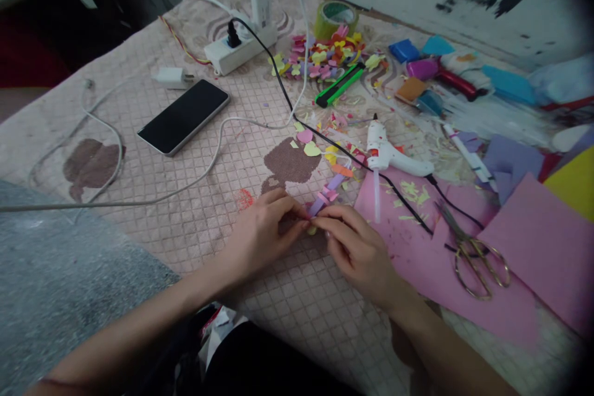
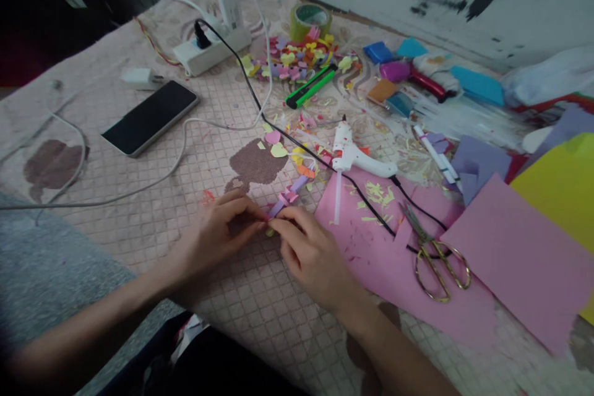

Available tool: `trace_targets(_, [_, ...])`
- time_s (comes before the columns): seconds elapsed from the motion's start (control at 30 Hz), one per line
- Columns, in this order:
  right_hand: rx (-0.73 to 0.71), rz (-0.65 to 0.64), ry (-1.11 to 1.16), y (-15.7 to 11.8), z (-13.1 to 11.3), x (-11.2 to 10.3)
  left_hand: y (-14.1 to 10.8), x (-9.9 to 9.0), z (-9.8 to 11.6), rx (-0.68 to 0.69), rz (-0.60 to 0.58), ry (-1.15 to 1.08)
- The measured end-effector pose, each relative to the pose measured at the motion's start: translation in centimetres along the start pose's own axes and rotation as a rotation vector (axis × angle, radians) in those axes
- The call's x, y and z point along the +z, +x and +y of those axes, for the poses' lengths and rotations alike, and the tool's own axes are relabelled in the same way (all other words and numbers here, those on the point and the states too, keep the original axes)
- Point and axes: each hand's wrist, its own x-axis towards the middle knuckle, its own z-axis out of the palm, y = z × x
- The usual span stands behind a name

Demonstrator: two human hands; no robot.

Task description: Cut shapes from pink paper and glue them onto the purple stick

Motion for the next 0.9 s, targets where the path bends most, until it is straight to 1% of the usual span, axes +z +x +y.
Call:
trace_targets(0.37, [0.024, 0.031, -0.003, 0.0, -0.1, 0.0, -0.1, 0.3, 0.2, 0.003, 0.022, 0.029])
trace_targets(0.57, [0.063, 0.079, -0.02, -0.1, 0.0, 0.2, -0.2, 0.6, 0.1, 0.01, 0.046, 0.044])
trace_targets(0.9, [0.053, 0.079, -0.045, -0.1, 0.0, 0.4, -0.4, 1.2, -0.1, 0.028, 0.082, 0.08])
